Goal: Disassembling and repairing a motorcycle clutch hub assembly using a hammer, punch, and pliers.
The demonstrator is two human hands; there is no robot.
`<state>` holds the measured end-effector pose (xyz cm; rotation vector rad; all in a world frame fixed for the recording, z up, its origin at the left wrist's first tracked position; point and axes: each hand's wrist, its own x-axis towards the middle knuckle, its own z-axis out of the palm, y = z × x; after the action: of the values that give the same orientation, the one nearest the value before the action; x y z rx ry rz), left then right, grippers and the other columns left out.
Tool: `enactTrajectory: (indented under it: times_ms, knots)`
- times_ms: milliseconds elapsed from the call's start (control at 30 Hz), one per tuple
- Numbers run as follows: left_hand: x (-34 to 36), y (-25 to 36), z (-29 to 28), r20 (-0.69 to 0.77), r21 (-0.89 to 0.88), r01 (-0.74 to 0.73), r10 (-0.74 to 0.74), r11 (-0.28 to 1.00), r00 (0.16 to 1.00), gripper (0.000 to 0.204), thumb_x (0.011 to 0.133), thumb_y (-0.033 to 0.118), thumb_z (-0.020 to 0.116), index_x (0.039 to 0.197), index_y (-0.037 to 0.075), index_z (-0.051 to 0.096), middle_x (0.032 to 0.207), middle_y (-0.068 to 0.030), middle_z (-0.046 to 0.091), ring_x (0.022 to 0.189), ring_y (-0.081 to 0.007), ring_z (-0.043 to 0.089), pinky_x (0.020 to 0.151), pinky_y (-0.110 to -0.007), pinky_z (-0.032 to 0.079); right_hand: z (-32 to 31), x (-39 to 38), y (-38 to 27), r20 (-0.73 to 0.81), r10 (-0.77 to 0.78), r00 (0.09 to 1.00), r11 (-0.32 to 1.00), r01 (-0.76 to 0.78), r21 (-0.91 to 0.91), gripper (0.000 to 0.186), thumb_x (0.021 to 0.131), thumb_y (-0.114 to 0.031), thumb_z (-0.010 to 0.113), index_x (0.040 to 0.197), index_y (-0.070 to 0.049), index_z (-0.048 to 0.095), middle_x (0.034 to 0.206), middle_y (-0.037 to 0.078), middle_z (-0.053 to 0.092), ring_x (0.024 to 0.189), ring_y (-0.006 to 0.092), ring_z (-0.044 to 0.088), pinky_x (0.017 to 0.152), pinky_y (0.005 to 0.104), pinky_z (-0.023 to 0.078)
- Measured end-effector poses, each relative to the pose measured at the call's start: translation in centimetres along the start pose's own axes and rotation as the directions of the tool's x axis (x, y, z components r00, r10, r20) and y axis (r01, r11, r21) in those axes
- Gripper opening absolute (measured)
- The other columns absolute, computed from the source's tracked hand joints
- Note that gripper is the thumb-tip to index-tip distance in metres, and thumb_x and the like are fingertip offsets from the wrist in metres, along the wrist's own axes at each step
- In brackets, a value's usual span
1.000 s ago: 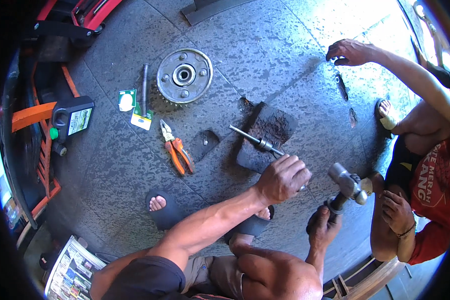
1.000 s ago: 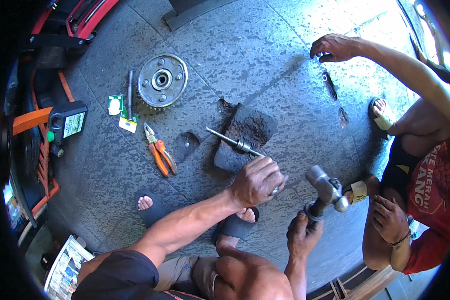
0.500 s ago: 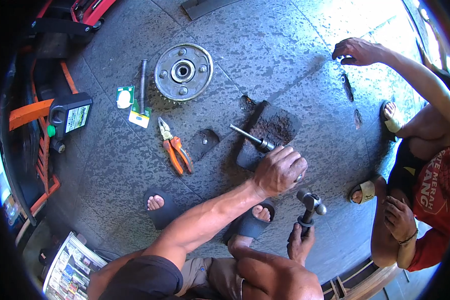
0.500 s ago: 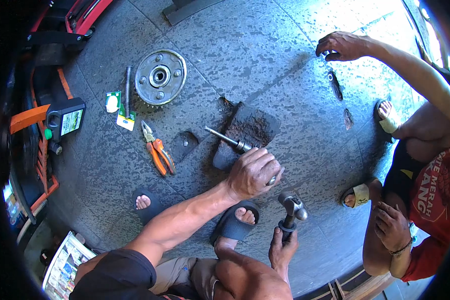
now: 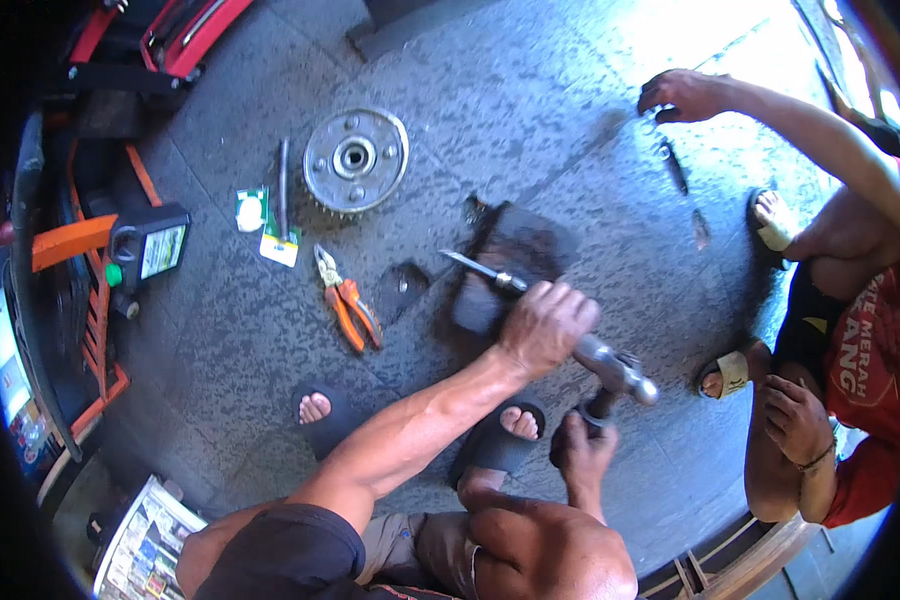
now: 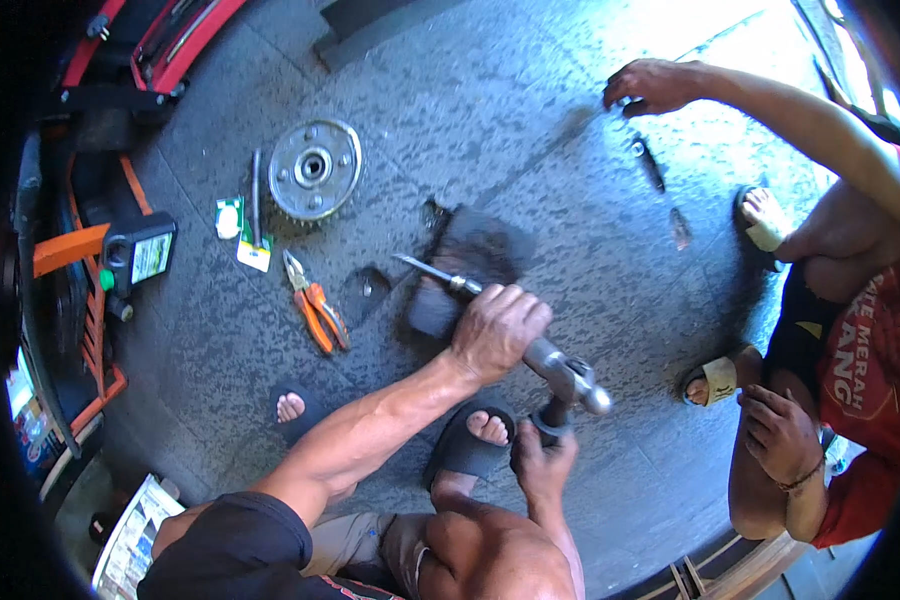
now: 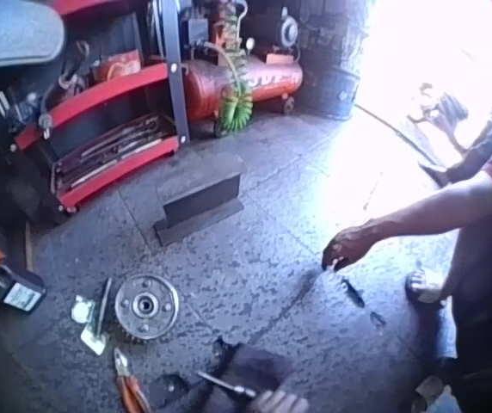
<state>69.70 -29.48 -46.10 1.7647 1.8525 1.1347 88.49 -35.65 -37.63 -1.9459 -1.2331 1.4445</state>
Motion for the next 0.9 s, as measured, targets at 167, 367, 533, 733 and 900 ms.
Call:
enactTrajectory:
  times_ms: [167, 367, 533, 733, 900]
  knots:
    - [0.3, -1.2, 0.8, 0.025, 0.022, 0.009, -0.010, 1.000, 1.000, 0.005, 0.086, 0.013, 0.058, 0.085, 0.009, 0.054, 0.077, -0.0069, 0.053, 0.075, -0.0276, 0.056, 0.068, -0.042, 0.044, -1.1, 1.4, -1.3, -0.027, 0.165, 0.986, 0.974, -0.159, 0.161, 0.009, 0.098, -0.010, 0.063, 0.094, -0.004, 0.059, 0.067, 0.000, 0.056, 0.049, 0.0097, 0.051, 0.044, 0.0275, 0.042]
    - [0.2, 3.1, 0.0, 0.118, -0.023, -0.058, 0.060, 0.998, 0.991, 0.004, 0.084, 0.011, 0.060, 0.085, 0.009, 0.056, 0.079, -0.0058, 0.053, 0.077, -0.0247, 0.054, 0.070, -0.039, 0.043, -3.5, 2.5, -0.4, -0.188, 0.031, 0.982, 0.996, -0.046, -0.075, 0.014, 0.101, -0.016, 0.063, 0.099, -0.002, 0.062, 0.069, -0.001, 0.056, 0.055, 0.0095, 0.054, 0.049, 0.0281, 0.044]
    - [-0.2, 2.9, -1.1, 0.072, -0.026, -0.053, 0.055, 0.998, 0.996, 0.008, 0.081, 0.009, 0.064, 0.087, 0.008, 0.059, 0.079, -0.0068, 0.053, 0.078, -0.0255, 0.054, 0.070, -0.039, 0.044, -5.0, 3.6, 6.6, -0.276, -0.248, 0.929, 0.771, 0.017, -0.636, 0.031, 0.092, -0.022, 0.072, 0.112, -0.001, 0.062, 0.093, 0.023, 0.067, 0.080, 0.0366, 0.064, 0.075, 0.0450, 0.049]
    - [-0.7, 1.0, -1.2, 0.063, -0.007, -0.008, 0.009, 1.000, 0.998, 0.014, 0.077, 0.008, 0.068, 0.087, 0.008, 0.059, 0.080, -0.0074, 0.054, 0.079, -0.0267, 0.055, 0.070, -0.040, 0.043, -4.9, 2.6, 9.0, -0.281, -0.181, 0.942, 0.880, 0.027, -0.475, 0.031, 0.096, -0.022, 0.068, 0.116, 0.000, 0.060, 0.093, 0.016, 0.067, 0.083, 0.0298, 0.065, 0.077, 0.0450, 0.050]
    - [-1.1, 0.4, -1.6, 0.064, 0.061, -0.010, 0.006, 0.998, 0.998, 0.014, 0.076, 0.005, 0.066, 0.088, 0.008, 0.058, 0.080, -0.0070, 0.054, 0.079, -0.0268, 0.055, 0.070, -0.040, 0.043, -3.0, 1.1, 5.5, -0.204, 0.070, 0.976, 0.990, -0.093, -0.110, 0.022, 0.096, -0.016, 0.069, 0.112, -0.002, 0.060, 0.084, 0.006, 0.063, 0.069, 0.0157, 0.061, 0.063, 0.0333, 0.050]
